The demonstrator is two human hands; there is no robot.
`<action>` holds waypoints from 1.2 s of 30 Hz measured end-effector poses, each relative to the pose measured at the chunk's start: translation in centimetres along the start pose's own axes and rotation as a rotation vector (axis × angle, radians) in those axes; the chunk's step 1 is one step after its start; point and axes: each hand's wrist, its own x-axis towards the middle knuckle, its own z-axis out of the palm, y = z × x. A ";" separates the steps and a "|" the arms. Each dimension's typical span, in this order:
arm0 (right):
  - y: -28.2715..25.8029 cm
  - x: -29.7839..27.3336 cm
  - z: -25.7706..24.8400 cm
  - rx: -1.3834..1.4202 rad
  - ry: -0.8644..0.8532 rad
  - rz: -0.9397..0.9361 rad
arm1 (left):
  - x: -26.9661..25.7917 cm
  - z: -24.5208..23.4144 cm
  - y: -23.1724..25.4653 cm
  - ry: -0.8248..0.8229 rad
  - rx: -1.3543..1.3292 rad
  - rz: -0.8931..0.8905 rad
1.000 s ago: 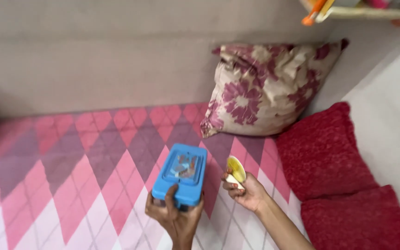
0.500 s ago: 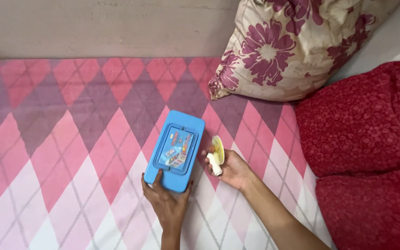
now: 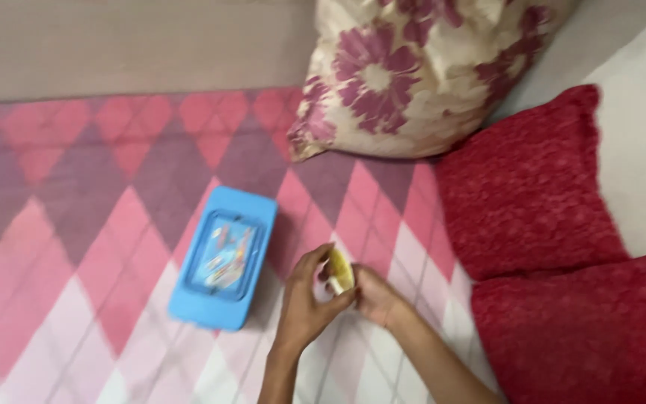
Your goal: Organize various sewing supplies including thread spools and needles into a storage box.
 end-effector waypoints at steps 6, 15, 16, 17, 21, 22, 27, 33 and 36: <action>-0.9 0.8 -6.4 -1.059 0.337 -0.334 | 3.3 4.9 -3.0 0.098 -0.017 -0.130; -19.8 3.9 -17.1 -2.119 0.916 -0.611 | 8.4 8.1 -6.9 0.158 0.512 -0.337; -20.5 4.8 -18.5 -2.119 0.909 -0.607 | 8.6 8.3 -7.1 0.158 0.512 -0.344; -21.4 5.7 -19.9 -2.201 0.882 -0.595 | 9.1 8.6 -7.3 0.135 0.573 -0.340; -23.0 8.6 -23.8 -2.385 0.865 -0.542 | 10.3 8.9 -6.6 0.018 0.722 -0.461; -22.9 8.9 -23.9 -2.383 0.855 -0.533 | 10.2 9.0 -6.9 0.012 0.724 -0.470; -22.9 8.8 -22.8 -2.240 0.926 -0.567 | 10.4 8.7 -7.1 0.042 0.741 -0.372; -20.2 8.1 -19.6 -1.661 1.088 -0.396 | 10.5 8.2 -6.4 0.057 0.698 -0.406; -18.7 10.0 -19.0 -1.367 1.201 -0.159 | 10.4 8.0 -6.0 0.051 0.678 -0.424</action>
